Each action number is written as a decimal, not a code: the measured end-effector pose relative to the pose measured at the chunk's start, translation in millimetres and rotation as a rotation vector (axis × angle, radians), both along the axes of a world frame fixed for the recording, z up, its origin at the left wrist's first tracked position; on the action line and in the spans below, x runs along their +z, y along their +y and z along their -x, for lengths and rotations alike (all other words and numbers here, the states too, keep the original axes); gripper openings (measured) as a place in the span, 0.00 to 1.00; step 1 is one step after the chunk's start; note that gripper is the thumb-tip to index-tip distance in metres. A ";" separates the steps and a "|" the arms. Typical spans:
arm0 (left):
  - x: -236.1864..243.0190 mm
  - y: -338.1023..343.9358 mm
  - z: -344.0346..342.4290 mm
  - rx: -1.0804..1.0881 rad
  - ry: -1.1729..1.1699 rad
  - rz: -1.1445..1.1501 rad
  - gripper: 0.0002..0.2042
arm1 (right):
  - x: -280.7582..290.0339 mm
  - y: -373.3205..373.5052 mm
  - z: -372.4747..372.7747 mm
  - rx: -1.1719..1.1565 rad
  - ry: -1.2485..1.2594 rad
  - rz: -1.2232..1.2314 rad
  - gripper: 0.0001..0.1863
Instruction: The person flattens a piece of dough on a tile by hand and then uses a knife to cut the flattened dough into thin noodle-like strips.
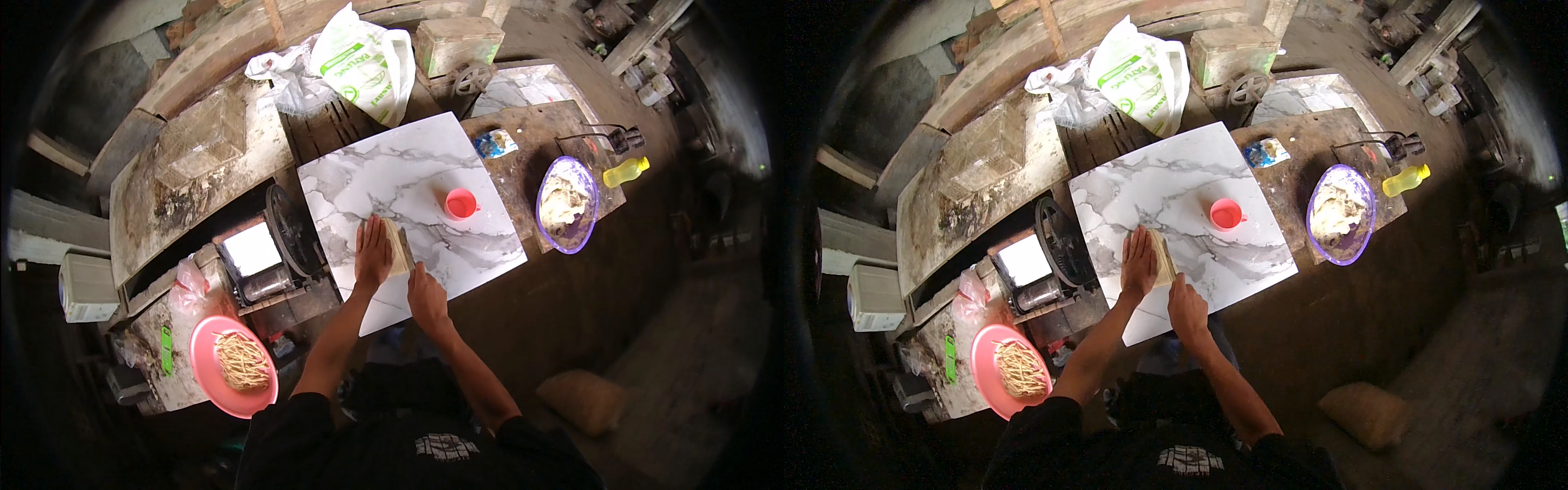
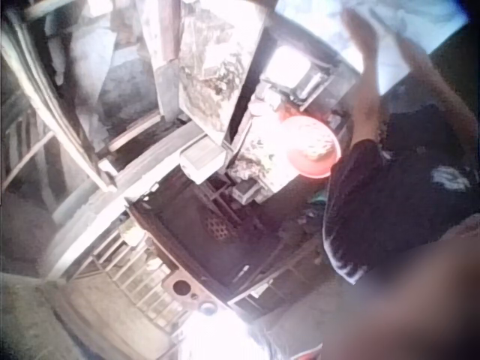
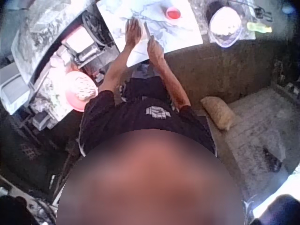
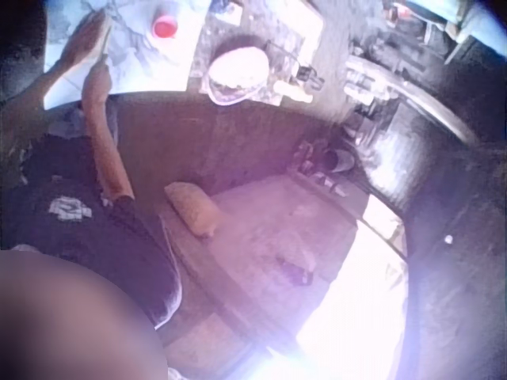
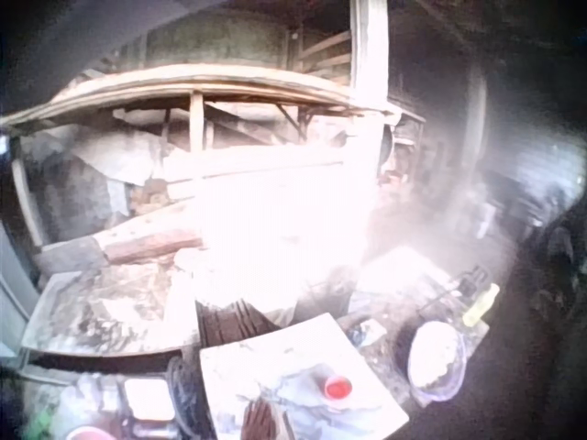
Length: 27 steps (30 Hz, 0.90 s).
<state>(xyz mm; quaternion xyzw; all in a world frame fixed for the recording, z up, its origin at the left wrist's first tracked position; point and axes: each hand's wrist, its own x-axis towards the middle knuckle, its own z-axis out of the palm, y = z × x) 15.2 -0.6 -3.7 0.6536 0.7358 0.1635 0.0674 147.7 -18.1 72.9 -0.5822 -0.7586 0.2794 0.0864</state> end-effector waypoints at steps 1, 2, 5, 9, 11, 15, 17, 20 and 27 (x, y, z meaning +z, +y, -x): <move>1.5 -0.9 -2.6 0.011 0.014 0.024 0.23 | -0.6 3.3 1.8 0.001 0.011 -0.017 0.08; 3.2 -1.2 -5.5 0.022 0.027 0.049 0.23 | -1.3 6.0 3.1 0.015 0.009 -0.018 0.08; 4.9 0.8 -5.7 0.046 0.040 0.053 0.23 | -0.7 18.6 14.4 0.053 0.017 -0.047 0.08; 0.7 0.0 -5.2 0.048 0.047 0.072 0.24 | -11.3 25.8 27.8 0.092 -0.015 -0.087 0.09; 3.1 -2.3 -7.2 0.029 0.094 0.126 0.26 | -18.5 25.8 32.0 0.093 -0.065 -0.073 0.10; 12.0 -3.1 -9.9 0.014 0.078 0.098 0.27 | -13.5 25.9 38.2 0.087 -0.155 -0.027 0.11; 11.2 -4.0 -9.2 0.012 0.078 0.075 0.28 | -8.6 25.2 39.0 0.093 -0.181 0.001 0.11; 14.9 -5.2 -8.1 0.011 0.081 0.138 0.29 | -6.6 25.3 43.0 0.100 -0.214 0.058 0.11; 24.4 -6.5 -8.0 -0.011 0.006 0.092 0.29 | -12.0 23.5 46.1 0.061 -0.199 0.077 0.11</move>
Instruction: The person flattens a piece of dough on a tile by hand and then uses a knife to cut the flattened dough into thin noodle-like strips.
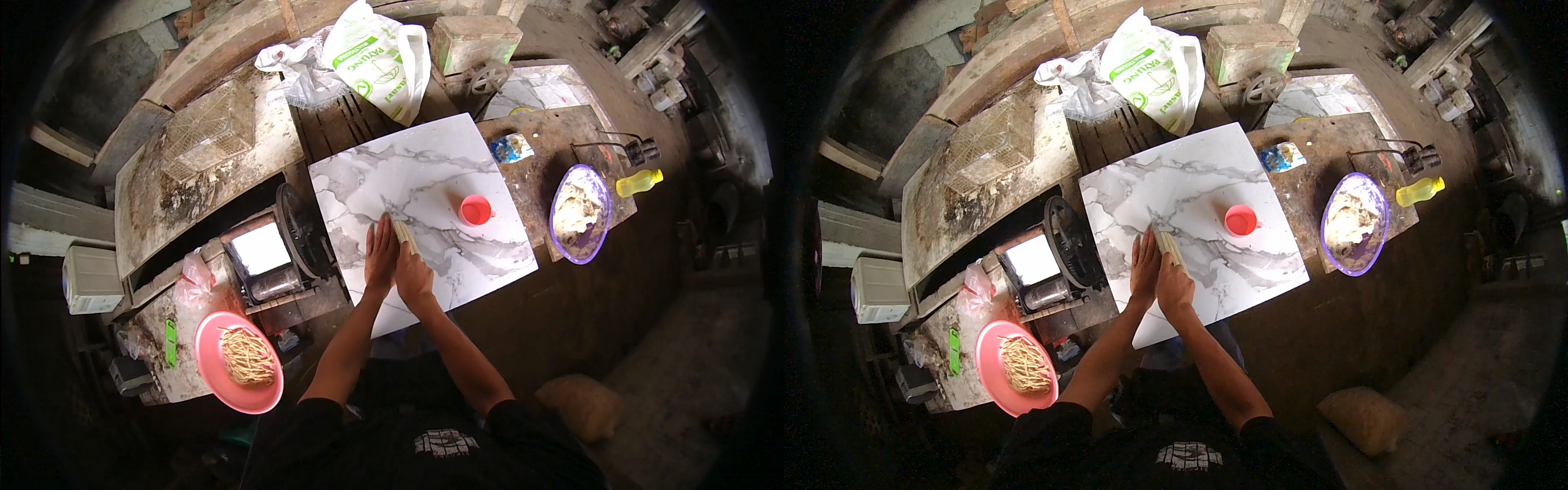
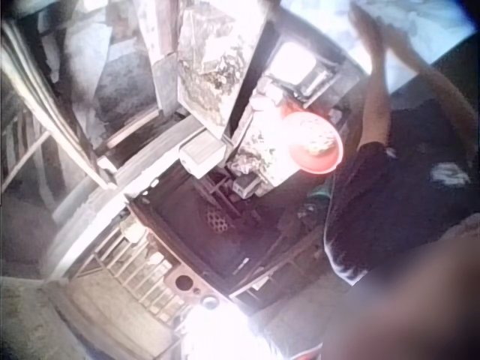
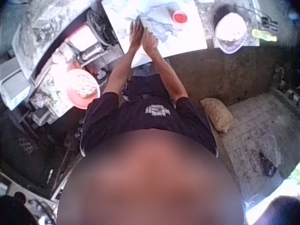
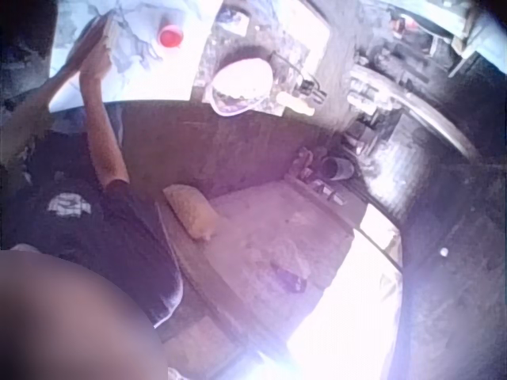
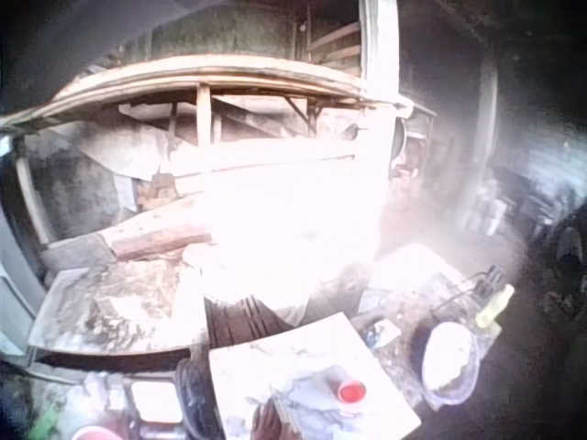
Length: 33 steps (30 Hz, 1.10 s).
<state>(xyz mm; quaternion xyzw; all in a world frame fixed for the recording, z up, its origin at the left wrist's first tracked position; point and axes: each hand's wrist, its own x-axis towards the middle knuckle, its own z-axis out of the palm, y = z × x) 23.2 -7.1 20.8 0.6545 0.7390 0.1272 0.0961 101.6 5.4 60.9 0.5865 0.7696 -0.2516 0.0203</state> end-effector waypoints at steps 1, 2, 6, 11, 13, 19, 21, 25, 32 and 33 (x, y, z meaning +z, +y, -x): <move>2.8 0.1 -0.3 -0.002 0.018 0.039 0.29 | -0.6 0.0 -0.2 -0.004 0.005 0.002 0.10; 6.3 0.3 -2.0 -0.004 0.036 0.079 0.28 | -1.9 -1.6 -0.9 -0.004 0.001 -0.002 0.10; -7.0 2.5 2.8 -0.018 0.264 0.029 0.31 | 4.0 -7.2 -4.1 0.000 0.003 0.005 0.10; -12.8 1.2 0.7 0.004 0.097 0.021 0.33 | -6.7 -20.8 -17.2 0.026 0.089 -0.060 0.12; -13.6 3.2 2.9 0.007 0.098 0.010 0.33 | -9.1 -21.8 -19.9 0.018 0.136 -0.043 0.14; -10.5 5.9 2.3 0.046 0.031 0.036 0.27 | -8.0 -28.8 -23.1 0.011 0.101 -0.059 0.16; -13.8 7.1 5.8 0.041 0.074 -0.012 0.26 | -7.8 -31.4 -22.5 0.012 0.096 -0.064 0.17; -17.3 7.0 5.7 0.028 0.131 -0.033 0.26 | -6.1 -42.1 -31.2 0.024 0.011 -0.043 0.18; -11.4 8.6 4.9 0.024 0.015 -0.027 0.23 | -11.4 -52.9 -42.1 -0.021 0.044 -0.081 0.13; -12.9 8.5 5.6 0.032 -0.002 -0.045 0.23 | -11.8 -52.4 -41.8 -0.029 0.065 -0.095 0.12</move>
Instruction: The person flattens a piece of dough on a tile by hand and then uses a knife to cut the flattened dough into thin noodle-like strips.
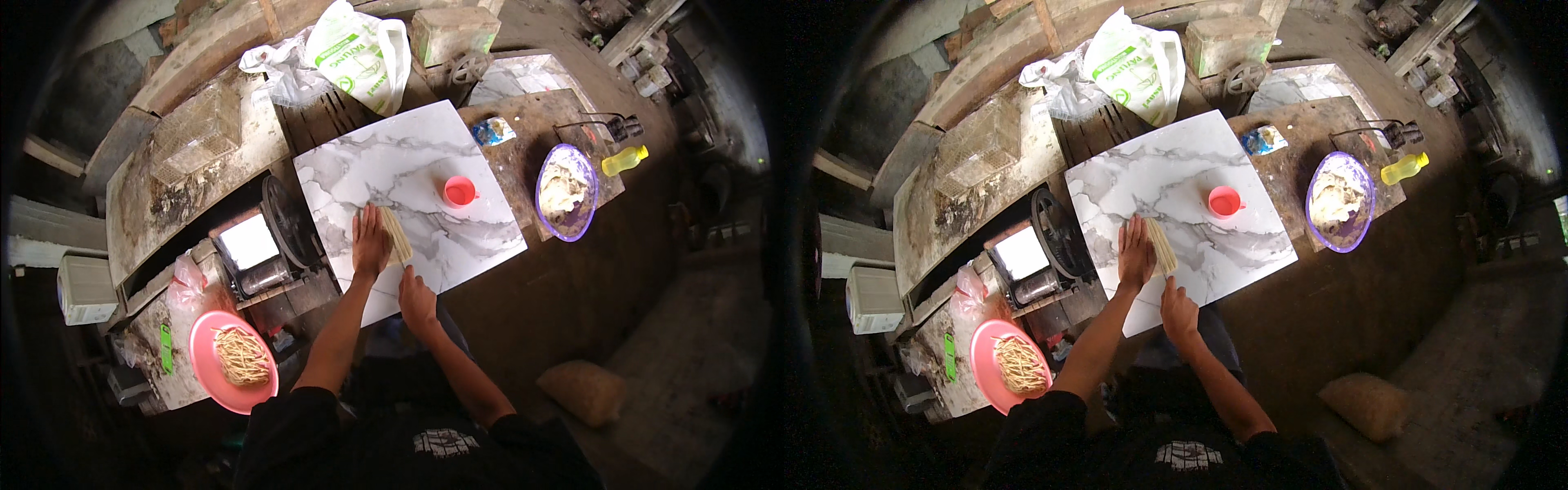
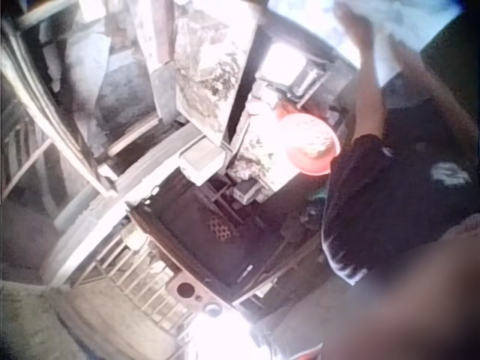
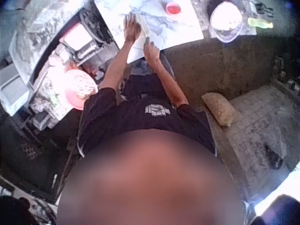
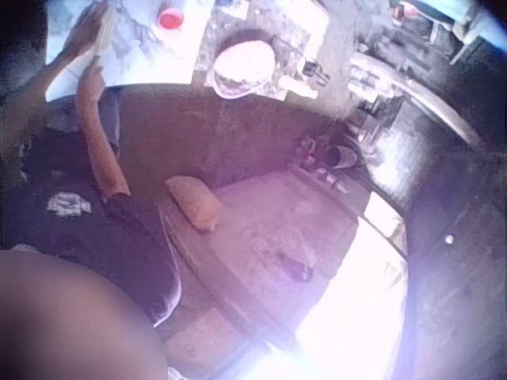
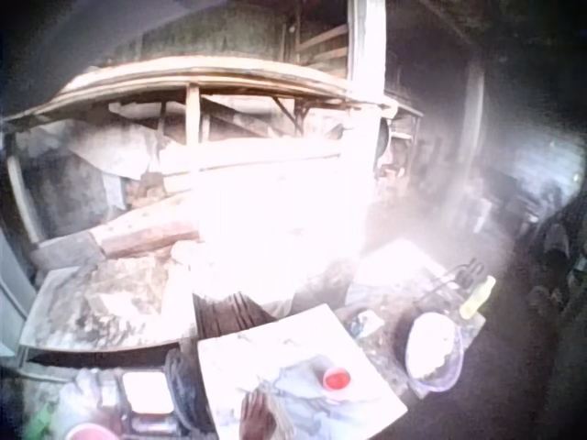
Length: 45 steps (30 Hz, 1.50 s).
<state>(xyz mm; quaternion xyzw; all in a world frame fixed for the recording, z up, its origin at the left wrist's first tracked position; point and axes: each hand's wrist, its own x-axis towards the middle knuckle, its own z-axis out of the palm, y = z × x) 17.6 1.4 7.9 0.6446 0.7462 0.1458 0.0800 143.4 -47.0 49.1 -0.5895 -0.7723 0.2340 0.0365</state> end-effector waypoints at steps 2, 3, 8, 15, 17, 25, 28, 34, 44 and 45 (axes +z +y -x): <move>-7.6 0.1 2.7 0.015 -0.032 -0.037 0.23 | 1.7 -1.4 -1.7 -0.006 0.028 0.014 0.10; -10.1 0.0 4.7 0.012 -0.083 -0.100 0.23 | 6.2 1.7 -3.1 -0.002 0.039 0.033 0.10; -10.9 -5.1 10.9 -0.041 -0.135 -0.141 0.22 | 24.5 15.0 -5.3 -0.036 0.089 0.040 0.08; -4.6 -6.1 3.4 -0.034 0.057 -0.002 0.22 | 24.9 40.1 16.0 -0.014 0.134 0.003 0.08; -6.7 -7.2 1.7 -0.034 0.091 0.008 0.22 | 20.9 45.4 21.8 0.008 0.153 -0.014 0.08; 2.9 -12.9 -1.8 -0.040 0.060 0.068 0.26 | 14.2 53.4 35.4 0.068 0.036 0.028 0.10; 0.2 -15.9 0.4 -0.065 0.034 0.016 0.28 | 15.7 53.6 39.1 0.061 0.018 0.064 0.10; 6.1 -15.8 -3.4 -0.101 0.140 0.073 0.29 | 12.0 51.5 43.3 0.034 0.012 0.075 0.10; 1.4 -15.1 -1.9 -0.064 0.056 0.040 0.26 | 1.3 37.1 30.3 0.064 0.058 0.059 0.12; 3.6 -13.6 -3.0 -0.061 0.006 0.032 0.25 | 2.0 35.8 26.8 0.077 0.060 0.056 0.12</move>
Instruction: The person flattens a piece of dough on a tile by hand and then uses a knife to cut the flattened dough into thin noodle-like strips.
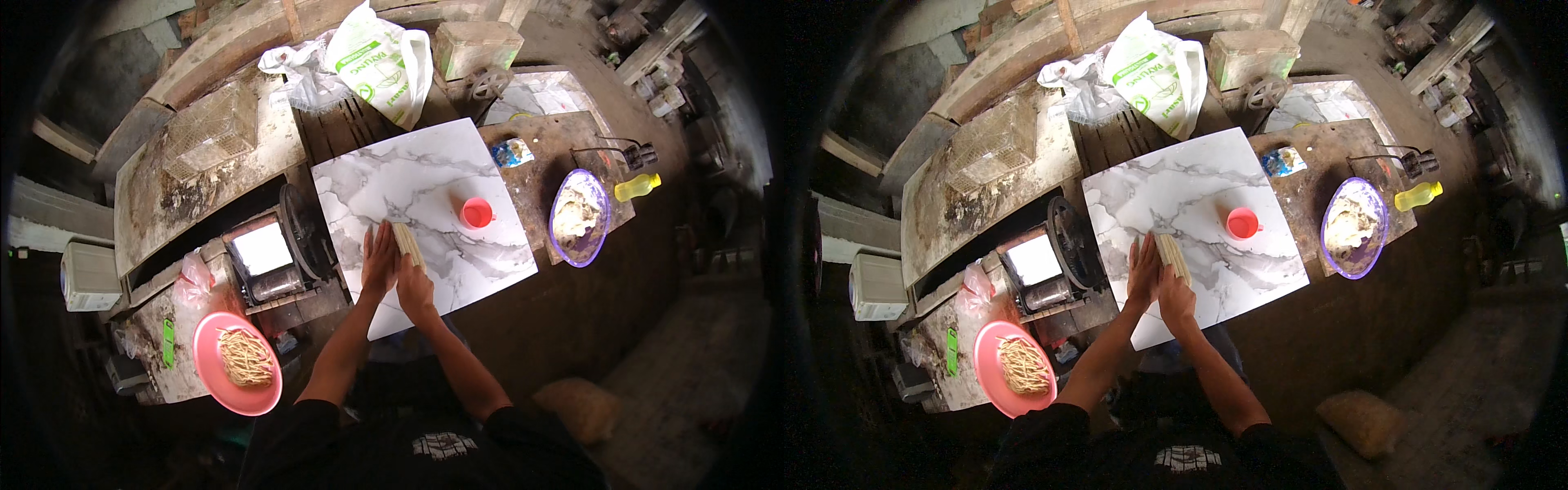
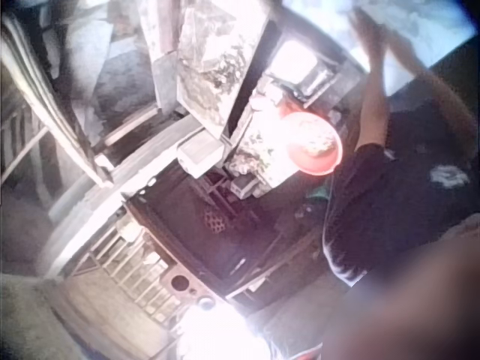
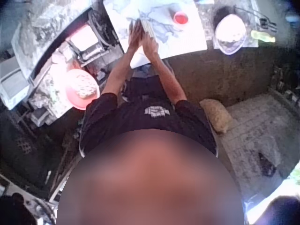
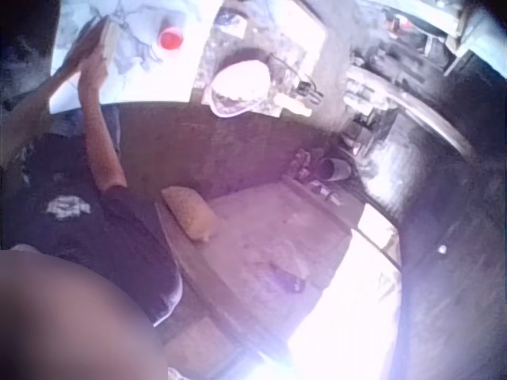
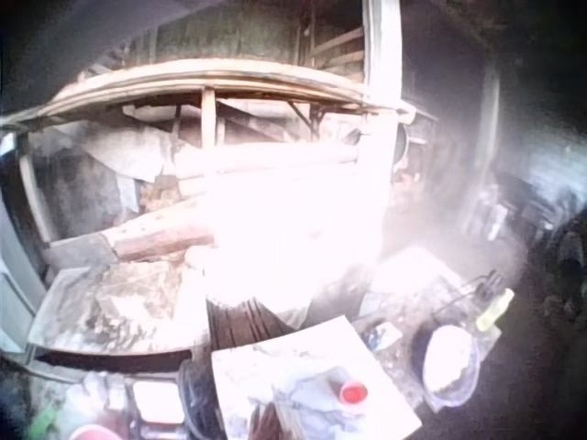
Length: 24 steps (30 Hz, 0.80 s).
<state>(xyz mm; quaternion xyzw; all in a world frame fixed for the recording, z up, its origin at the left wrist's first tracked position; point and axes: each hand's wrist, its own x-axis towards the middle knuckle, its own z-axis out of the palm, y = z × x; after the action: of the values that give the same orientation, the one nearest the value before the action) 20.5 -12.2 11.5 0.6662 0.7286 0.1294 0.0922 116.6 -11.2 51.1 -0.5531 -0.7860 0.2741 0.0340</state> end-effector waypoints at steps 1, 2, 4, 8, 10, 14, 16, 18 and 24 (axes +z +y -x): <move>-0.6 2.1 0.9 0.001 0.018 0.004 0.25 | -0.3 -1.7 -1.3 0.006 -0.001 -0.029 0.13; -2.7 3.9 3.0 0.003 0.036 0.008 0.25 | -1.7 -3.4 -2.0 0.011 -0.002 -0.059 0.14; -5.9 3.1 5.6 0.001 0.048 -0.002 0.25 | -5.9 -7.5 -3.2 0.017 -0.002 -0.091 0.15; -2.3 2.6 5.8 -0.009 0.101 -0.024 0.24 | -7.3 -11.1 -5.3 0.010 0.012 -0.120 0.17; -1.7 1.0 6.4 -0.006 0.144 -0.008 0.25 | -7.2 -15.4 -5.7 0.007 0.006 -0.122 0.17; -4.9 1.7 10.2 0.007 0.121 0.011 0.25 | -4.5 -24.5 -8.7 -0.008 -0.016 -0.104 0.17; -3.3 3.1 11.8 0.006 0.104 0.012 0.25 | -2.2 -28.2 -10.2 -0.023 -0.032 -0.107 0.16; -2.7 3.2 13.0 -0.003 0.110 0.011 0.25 | -1.8 -33.6 -12.1 -0.041 -0.069 -0.121 0.15; -7.7 5.0 15.3 -0.001 0.125 -0.074 0.24 | 1.1 -52.0 -24.9 -0.059 -0.022 -0.113 0.14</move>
<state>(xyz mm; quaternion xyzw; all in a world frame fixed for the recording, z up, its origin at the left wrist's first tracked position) 5.2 -7.1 3.7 0.6762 0.7275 0.1143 0.0217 141.5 -63.3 52.3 -0.5762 -0.7839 0.2222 0.0647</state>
